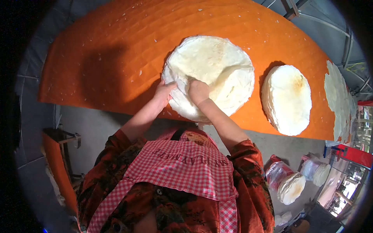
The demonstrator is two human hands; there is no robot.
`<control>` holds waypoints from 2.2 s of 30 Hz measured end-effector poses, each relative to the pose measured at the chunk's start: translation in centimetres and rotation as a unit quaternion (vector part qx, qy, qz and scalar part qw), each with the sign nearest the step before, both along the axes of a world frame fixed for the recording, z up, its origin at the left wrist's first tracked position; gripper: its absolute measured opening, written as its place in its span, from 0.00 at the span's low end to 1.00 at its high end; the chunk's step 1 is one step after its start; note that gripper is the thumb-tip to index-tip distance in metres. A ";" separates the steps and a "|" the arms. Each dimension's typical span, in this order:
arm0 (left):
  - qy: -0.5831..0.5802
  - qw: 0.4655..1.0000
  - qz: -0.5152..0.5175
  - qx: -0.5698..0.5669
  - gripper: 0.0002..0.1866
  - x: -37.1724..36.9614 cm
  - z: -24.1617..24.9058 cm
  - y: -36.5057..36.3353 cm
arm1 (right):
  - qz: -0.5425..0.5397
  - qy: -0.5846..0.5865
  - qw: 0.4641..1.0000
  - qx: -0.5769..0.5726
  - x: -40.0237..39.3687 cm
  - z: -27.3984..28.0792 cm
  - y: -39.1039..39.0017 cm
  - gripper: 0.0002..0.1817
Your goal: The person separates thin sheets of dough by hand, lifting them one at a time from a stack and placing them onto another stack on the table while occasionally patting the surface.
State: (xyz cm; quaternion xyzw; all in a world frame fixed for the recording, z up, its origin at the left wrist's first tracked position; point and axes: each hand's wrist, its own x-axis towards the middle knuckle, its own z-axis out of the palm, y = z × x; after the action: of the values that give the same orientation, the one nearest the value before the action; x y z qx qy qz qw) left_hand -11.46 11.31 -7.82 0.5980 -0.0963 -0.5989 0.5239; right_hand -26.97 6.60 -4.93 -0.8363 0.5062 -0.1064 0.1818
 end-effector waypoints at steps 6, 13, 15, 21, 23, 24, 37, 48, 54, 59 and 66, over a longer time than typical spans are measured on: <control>-0.034 0.998 -0.025 0.040 0.23 0.2 -0.9 -0.6 | 0.024 0.023 0.999 0.019 0.5 0.9 0.4 0.20; -0.019 1.000 -0.023 0.007 0.25 0.1 -2.2 -1.5 | -0.062 0.022 0.995 0.078 2.1 3.3 2.3 0.31; 0.001 1.000 -0.003 -0.004 0.22 0.2 -3.0 -1.4 | -0.032 -0.001 0.999 0.012 1.7 1.0 1.3 0.24; -0.018 0.998 -0.054 -0.025 0.21 0.6 -6.1 -2.3 | -0.073 0.033 0.997 -0.019 -10.3 17.5 -21.6 0.11; 0.060 0.997 -0.040 -0.016 0.19 0.9 -4.2 -1.5 | -0.097 -0.040 0.994 0.022 -8.2 25.4 -19.1 0.11; 0.077 0.996 -0.041 -0.025 0.18 1.1 -3.4 -1.2 | -0.078 0.003 0.997 -0.028 -7.4 26.7 -17.6 0.11; 0.214 0.977 -0.010 0.019 0.11 3.6 -0.9 -5.6 | -0.061 0.117 0.987 -0.090 0.2 -0.7 -1.0 0.10; 0.051 0.998 -0.016 -0.042 0.14 2.8 -1.3 -5.7 | -0.143 0.105 0.984 0.011 5.7 1.5 0.4 0.33; 0.066 0.997 0.000 -0.047 0.14 2.7 -1.6 -5.6 | -0.144 0.097 0.982 0.075 6.9 0.9 -1.0 0.41; 0.177 0.980 -0.082 -0.030 0.11 3.3 -4.3 -6.8 | -0.140 0.099 0.980 0.099 6.8 2.4 -1.4 0.44; 0.242 0.965 -0.102 -0.022 0.11 2.1 -3.7 -7.3 | -0.167 0.046 0.975 0.141 4.6 2.7 -3.7 0.37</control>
State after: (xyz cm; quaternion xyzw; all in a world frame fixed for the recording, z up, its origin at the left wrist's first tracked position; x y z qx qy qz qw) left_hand -9.36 4.05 -11.48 0.4105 -0.0399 -0.7738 0.4808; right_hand -22.36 2.88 -2.26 -0.7098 0.6564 -0.0240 0.2544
